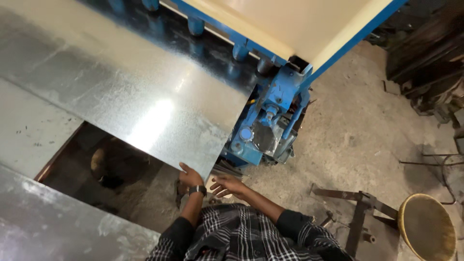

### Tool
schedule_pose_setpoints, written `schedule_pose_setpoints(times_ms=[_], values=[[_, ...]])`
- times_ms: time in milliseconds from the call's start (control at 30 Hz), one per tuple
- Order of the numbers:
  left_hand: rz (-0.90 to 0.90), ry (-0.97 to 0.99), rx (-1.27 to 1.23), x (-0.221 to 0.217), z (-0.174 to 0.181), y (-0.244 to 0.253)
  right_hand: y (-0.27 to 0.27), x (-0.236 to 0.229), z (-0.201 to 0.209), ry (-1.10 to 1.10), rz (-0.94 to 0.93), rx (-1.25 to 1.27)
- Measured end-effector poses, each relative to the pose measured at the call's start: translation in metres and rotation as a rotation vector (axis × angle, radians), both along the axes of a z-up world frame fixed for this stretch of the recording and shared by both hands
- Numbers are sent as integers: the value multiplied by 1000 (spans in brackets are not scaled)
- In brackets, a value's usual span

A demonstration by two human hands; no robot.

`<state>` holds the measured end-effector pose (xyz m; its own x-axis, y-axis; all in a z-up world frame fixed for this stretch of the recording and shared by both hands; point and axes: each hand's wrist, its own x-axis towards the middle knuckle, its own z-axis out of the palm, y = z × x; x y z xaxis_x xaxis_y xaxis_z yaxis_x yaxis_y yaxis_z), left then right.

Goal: The person repeatedly picks up large rectangular metal sheets from a stack and feeds them into a blue industrial rolling machine. They guide the sheets through the rollers to bend the edges and then remove the processed sheets to place them back on the stack.

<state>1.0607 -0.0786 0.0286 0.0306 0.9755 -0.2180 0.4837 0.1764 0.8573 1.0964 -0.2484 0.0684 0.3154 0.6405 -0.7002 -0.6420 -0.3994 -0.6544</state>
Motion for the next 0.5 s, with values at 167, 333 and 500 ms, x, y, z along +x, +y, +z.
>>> schedule_pose_setpoints(times_ms=[167, 333, 500], values=[[-23, 74, -142, -3, -1, 0, 36, 5, -10, 104, -217, 21], [-79, -703, -691, -27, 24, 21, 67, -5, 3, -151, -445, -87], [-284, -638, -681, -43, 27, 35, 66, 2, 22, -153, -431, -162]])
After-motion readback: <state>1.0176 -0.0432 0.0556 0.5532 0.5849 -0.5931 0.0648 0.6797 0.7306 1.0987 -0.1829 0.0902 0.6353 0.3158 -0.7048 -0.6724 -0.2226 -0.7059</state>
